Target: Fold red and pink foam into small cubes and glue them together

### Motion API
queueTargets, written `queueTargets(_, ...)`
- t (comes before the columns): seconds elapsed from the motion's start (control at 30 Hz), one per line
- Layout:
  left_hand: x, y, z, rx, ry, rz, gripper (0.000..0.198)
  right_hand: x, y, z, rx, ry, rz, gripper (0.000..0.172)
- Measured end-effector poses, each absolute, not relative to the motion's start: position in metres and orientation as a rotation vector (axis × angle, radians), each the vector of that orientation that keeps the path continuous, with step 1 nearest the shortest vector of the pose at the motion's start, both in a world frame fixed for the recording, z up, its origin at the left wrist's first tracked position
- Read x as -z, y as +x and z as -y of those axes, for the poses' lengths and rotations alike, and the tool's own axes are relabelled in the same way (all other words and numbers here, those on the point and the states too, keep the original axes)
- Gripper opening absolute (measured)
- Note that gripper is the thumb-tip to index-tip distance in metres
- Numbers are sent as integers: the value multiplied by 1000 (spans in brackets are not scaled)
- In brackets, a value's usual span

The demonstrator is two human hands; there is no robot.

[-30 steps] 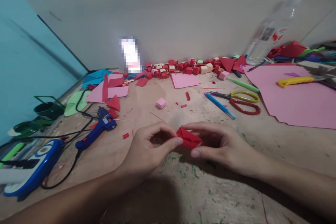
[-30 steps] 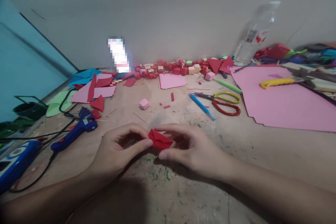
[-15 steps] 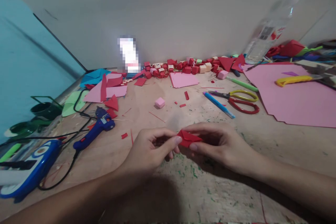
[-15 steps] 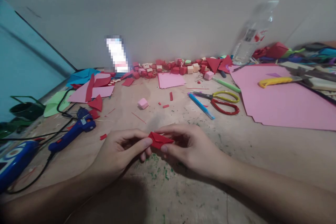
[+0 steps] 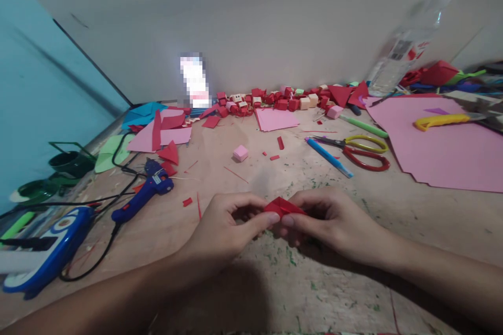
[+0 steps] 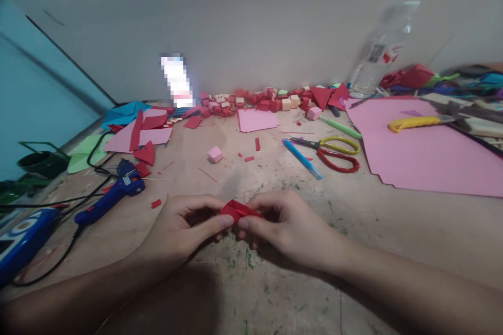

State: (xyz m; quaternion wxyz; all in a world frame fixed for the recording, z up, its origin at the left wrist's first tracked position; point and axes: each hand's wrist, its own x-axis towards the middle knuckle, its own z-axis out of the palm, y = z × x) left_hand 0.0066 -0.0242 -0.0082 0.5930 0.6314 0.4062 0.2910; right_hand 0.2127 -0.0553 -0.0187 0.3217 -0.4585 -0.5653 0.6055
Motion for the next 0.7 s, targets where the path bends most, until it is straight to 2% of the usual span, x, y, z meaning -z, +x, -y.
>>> queueTargets(0.37, 7, 8, 26, -675, 1398, -937, 10, 21, 212, 54, -1554, -1237, 1524, 37)
queueTargets(0.57, 8, 6, 23, -706, 1339, -941, 11, 20, 211, 55, -1634, -1227, 1400, 27)
queueTargets(0.7, 10, 5, 20, -698, 1232, -926, 18, 15, 212, 52, -1669, -1145, 1269, 36)
